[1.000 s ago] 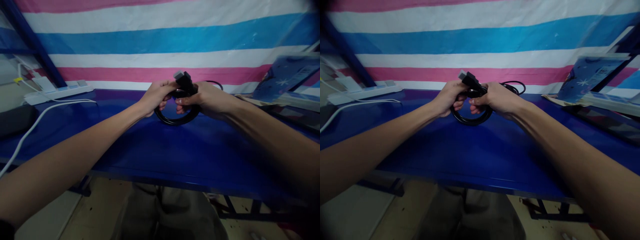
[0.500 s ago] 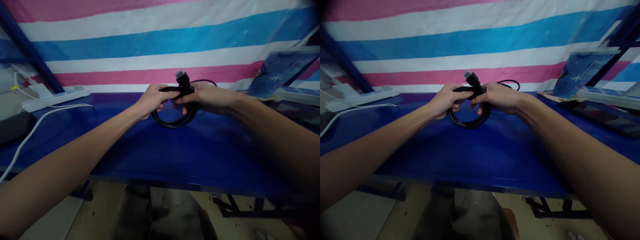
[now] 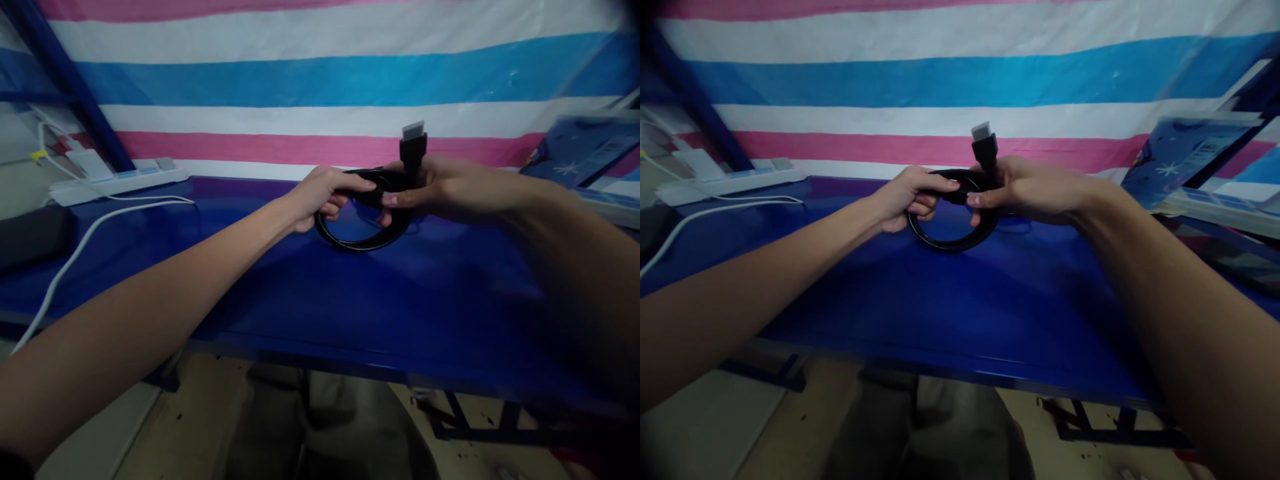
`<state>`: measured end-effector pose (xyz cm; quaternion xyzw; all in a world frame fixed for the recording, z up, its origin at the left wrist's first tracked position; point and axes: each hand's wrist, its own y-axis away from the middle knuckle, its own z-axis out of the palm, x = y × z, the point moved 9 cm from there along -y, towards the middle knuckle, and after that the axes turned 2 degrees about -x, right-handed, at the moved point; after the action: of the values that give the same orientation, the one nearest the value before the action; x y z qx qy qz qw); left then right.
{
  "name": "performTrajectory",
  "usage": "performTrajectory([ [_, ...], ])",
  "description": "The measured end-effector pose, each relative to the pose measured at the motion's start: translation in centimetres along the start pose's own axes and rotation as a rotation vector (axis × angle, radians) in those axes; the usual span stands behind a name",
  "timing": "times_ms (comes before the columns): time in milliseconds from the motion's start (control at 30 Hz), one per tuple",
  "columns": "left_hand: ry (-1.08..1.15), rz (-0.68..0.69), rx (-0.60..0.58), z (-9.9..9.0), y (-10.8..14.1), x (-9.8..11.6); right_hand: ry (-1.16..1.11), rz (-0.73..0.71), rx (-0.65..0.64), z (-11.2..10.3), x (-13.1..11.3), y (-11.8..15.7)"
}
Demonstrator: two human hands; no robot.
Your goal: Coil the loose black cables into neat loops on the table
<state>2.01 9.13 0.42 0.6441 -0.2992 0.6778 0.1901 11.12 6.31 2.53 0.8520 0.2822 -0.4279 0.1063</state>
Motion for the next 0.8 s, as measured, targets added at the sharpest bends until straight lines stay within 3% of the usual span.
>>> performTrajectory([
  [100,0.049,0.002,-0.112,0.6,0.1,-0.1,-0.016,-0.017,-0.007,0.3,0.2,-0.2],
  [233,0.019,0.006,0.017,-0.6,-0.3,-0.7,0.044,-0.03,0.074,0.5,0.7,-0.8],
  [367,-0.045,0.044,0.068,-0.9,-0.5,-0.6,0.017,-0.01,0.217,-0.3,1.0,-0.9],
  [567,-0.136,0.084,-0.018,-0.4,-0.4,0.1,0.014,-0.051,0.222,-0.2,0.1,-0.9],
  [667,-0.206,0.091,-0.069,-0.2,-0.4,0.3,0.152,-0.053,0.231,-0.2,-0.1,-1.0],
  [800,-0.228,0.099,-0.071,-0.2,-0.3,0.4,0.537,-0.194,0.304,-0.2,-1.6,-0.8],
])
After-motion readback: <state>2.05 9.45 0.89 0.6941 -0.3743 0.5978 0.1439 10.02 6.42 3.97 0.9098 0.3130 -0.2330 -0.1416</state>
